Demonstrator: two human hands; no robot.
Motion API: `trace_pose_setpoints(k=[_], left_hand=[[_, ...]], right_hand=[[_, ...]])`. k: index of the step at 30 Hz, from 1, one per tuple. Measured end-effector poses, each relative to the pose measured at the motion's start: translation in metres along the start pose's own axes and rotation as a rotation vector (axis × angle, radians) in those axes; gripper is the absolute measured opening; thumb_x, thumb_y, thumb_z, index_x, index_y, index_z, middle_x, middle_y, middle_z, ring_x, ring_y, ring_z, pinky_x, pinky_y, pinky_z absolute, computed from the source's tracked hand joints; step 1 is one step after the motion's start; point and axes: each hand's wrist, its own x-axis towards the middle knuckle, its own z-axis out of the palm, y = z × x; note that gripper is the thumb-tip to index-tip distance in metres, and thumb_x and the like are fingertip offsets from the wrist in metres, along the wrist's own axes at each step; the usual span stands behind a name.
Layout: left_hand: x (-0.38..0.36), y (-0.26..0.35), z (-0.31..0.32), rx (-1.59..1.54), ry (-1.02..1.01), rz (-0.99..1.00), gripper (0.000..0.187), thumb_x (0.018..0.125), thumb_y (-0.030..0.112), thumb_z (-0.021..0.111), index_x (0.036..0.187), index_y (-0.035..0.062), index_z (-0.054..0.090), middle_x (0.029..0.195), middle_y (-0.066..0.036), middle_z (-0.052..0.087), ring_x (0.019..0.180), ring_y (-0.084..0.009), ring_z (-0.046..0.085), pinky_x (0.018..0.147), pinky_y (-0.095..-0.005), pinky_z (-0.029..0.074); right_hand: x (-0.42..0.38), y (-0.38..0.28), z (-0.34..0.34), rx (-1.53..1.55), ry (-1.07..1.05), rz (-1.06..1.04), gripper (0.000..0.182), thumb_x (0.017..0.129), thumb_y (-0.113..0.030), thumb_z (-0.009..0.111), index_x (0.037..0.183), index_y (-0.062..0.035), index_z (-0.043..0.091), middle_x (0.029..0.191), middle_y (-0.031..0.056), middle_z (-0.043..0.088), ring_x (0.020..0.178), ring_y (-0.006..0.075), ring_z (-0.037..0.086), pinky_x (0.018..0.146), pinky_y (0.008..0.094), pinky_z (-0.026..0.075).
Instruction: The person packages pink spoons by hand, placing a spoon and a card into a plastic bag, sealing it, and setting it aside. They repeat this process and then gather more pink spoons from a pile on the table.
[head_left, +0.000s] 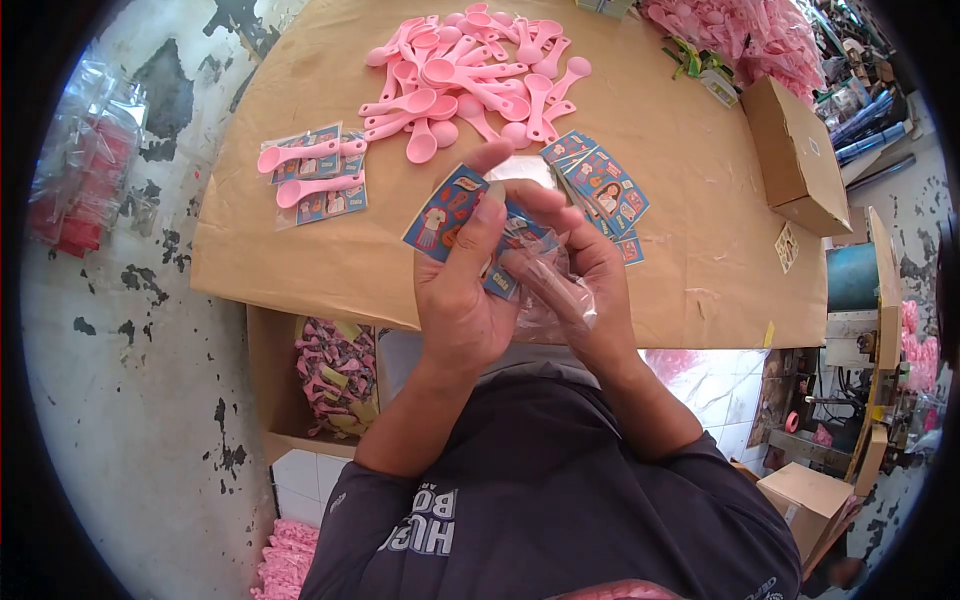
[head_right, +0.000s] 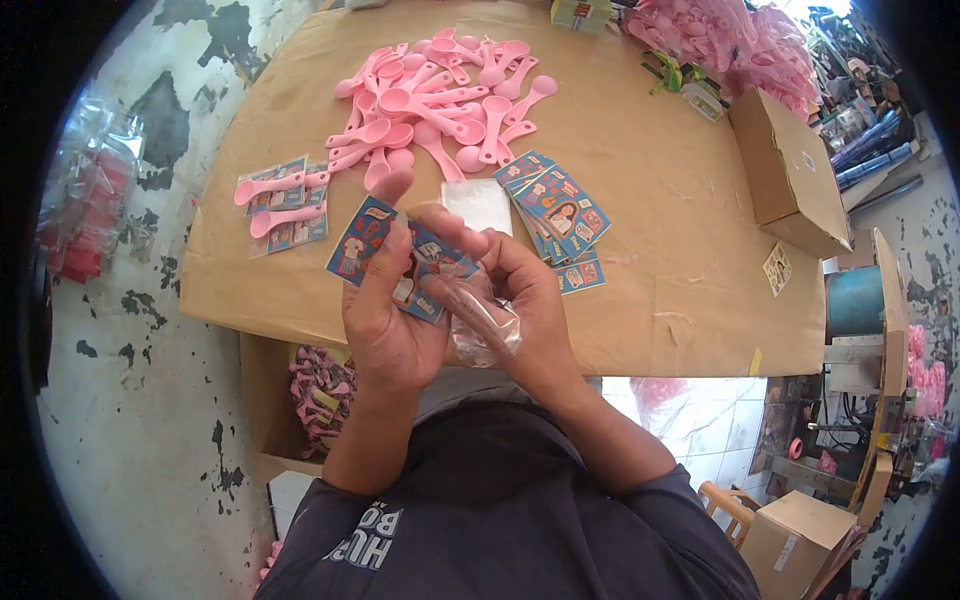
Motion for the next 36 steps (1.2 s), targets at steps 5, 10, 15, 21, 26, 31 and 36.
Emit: trace_pose_setpoints(k=[5,10,15,21,26,31,36], left_hand=[[0.003,0.003,-0.004,0.012,0.050,0.022,0.040,0.108,0.017,0.049,0.143,0.0008,0.043,0.096,-0.011,0.063,0.090,-0.0217,0.066,0.091,-0.0438,0.058],[0.004,0.000,-0.010,0.025,0.136,0.082,0.037,0.106,0.019,0.055,0.138,0.0011,0.046,0.092,-0.007,0.062,0.086,-0.0177,0.067,0.089,-0.0432,0.058],[0.000,-0.006,-0.009,-0.002,0.127,0.064,0.036,0.106,0.019,0.056,0.136,0.0014,0.047,0.091,-0.006,0.061,0.086,-0.0175,0.066,0.089,-0.0426,0.058],[-0.001,-0.002,-0.005,-0.007,0.145,0.037,0.035,0.106,0.019,0.057,0.135,0.0015,0.048,0.091,-0.006,0.061,0.084,-0.0174,0.066,0.088,-0.0416,0.058],[0.004,0.003,-0.010,0.045,0.211,0.026,0.036,0.107,0.022,0.054,0.137,0.0043,0.048,0.090,-0.004,0.057,0.084,-0.0157,0.062,0.090,-0.0413,0.058],[0.006,0.007,-0.017,0.101,0.255,0.020,0.036,0.106,0.026,0.057,0.135,0.0052,0.051,0.088,-0.001,0.057,0.083,-0.0133,0.061,0.090,-0.0400,0.057],[0.005,0.005,-0.023,-0.011,0.263,0.009,0.035,0.105,0.027,0.059,0.133,0.0059,0.053,0.088,0.001,0.057,0.079,-0.0109,0.058,0.089,-0.0348,0.053]], right_hand=[[-0.001,-0.001,0.004,-0.014,0.076,-0.151,0.028,0.085,-0.006,0.083,0.102,-0.0037,0.060,0.087,-0.0010,0.059,0.078,0.0048,0.056,0.072,0.0215,0.046],[-0.004,-0.008,-0.024,-0.540,-0.032,-0.239,0.039,0.084,-0.003,0.082,0.113,-0.0031,0.055,0.084,0.0016,0.056,0.075,0.0058,0.055,0.066,0.0219,0.046],[-0.001,0.002,-0.022,-0.521,0.045,-0.308,0.041,0.084,-0.005,0.082,0.114,-0.0037,0.055,0.082,0.0012,0.054,0.072,0.0058,0.052,0.061,0.0227,0.045],[0.001,0.000,-0.015,-0.573,0.091,-0.394,0.044,0.081,-0.005,0.084,0.115,-0.0051,0.056,0.081,0.0014,0.052,0.071,0.0081,0.052,0.061,0.0239,0.044],[0.004,-0.013,-0.019,-0.926,0.018,-0.816,0.040,0.076,-0.001,0.084,0.112,-0.0074,0.068,0.085,0.0044,0.052,0.069,0.0139,0.055,0.058,0.0265,0.044],[-0.007,-0.025,-0.030,-0.951,-0.129,-0.717,0.026,0.078,0.002,0.080,0.101,-0.0080,0.077,0.089,0.0063,0.057,0.073,0.0163,0.058,0.060,0.0287,0.047],[-0.007,-0.070,-0.049,-0.942,-0.276,-0.489,0.022,0.080,0.001,0.080,0.100,-0.0072,0.077,0.089,0.0072,0.062,0.075,0.0158,0.061,0.064,0.0300,0.049]])
